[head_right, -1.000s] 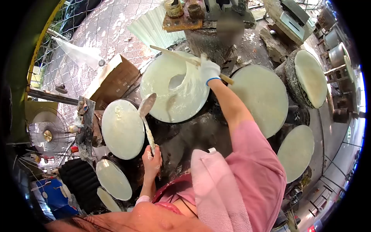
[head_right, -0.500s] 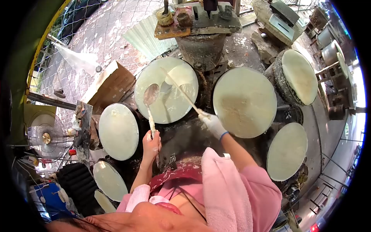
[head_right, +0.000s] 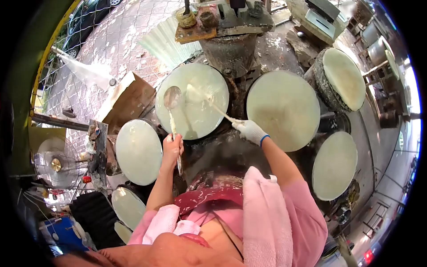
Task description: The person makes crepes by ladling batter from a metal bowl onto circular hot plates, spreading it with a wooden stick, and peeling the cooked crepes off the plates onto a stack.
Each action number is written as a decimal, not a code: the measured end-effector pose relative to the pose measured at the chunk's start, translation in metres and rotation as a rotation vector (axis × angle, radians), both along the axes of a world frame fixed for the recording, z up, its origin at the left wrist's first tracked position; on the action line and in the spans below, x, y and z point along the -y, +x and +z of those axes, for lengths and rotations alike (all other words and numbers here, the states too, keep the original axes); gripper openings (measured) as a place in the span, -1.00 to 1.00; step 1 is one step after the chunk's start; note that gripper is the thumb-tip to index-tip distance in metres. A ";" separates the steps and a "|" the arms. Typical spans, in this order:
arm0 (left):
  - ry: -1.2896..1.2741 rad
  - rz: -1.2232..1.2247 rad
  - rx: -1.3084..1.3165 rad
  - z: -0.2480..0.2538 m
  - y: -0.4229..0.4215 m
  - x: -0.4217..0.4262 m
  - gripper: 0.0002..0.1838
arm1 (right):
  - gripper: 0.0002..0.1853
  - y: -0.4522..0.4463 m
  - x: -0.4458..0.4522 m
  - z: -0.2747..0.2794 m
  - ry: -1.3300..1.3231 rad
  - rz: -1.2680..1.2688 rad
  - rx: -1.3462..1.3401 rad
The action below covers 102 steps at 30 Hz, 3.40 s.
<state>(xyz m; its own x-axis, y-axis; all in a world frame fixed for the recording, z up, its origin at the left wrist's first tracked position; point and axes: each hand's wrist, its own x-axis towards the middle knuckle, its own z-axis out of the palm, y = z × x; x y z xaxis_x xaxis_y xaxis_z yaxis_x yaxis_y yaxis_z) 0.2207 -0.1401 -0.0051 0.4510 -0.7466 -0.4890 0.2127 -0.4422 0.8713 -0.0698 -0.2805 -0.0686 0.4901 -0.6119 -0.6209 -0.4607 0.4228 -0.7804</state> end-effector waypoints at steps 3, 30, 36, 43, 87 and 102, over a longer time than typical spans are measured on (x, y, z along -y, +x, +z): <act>-0.010 -0.038 0.010 -0.015 0.026 0.032 -0.84 | -0.51 -0.010 -0.040 -0.007 -0.087 0.002 -0.023; -0.453 -0.633 -1.037 -0.025 0.153 -0.039 -0.78 | -0.46 0.100 -0.207 0.011 -0.279 -0.675 0.096; -0.202 -0.536 -1.464 0.054 0.072 -0.020 -0.72 | -0.52 -0.027 -0.315 0.018 -0.512 -0.745 -0.475; 0.062 -0.660 -1.529 0.084 -0.114 -0.022 -0.60 | -0.43 -0.171 -0.518 0.012 -0.281 -1.154 -0.981; 0.229 -0.743 -0.901 0.100 -0.254 0.084 -0.65 | -0.40 -0.368 -0.145 -0.023 -0.509 -0.926 -0.971; 0.207 -0.673 -0.898 0.097 -0.294 0.093 -0.66 | -0.61 -0.450 -0.209 0.076 -0.957 -1.286 -0.787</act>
<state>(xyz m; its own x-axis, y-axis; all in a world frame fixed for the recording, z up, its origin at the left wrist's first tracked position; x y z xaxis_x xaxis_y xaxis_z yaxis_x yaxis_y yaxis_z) -0.0728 -0.2333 0.0915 -0.5855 -0.5717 -0.5748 0.3878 -0.8202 0.4207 -0.5201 -0.0711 0.0070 -0.7468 -0.5851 0.3162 -0.5875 0.3574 -0.7260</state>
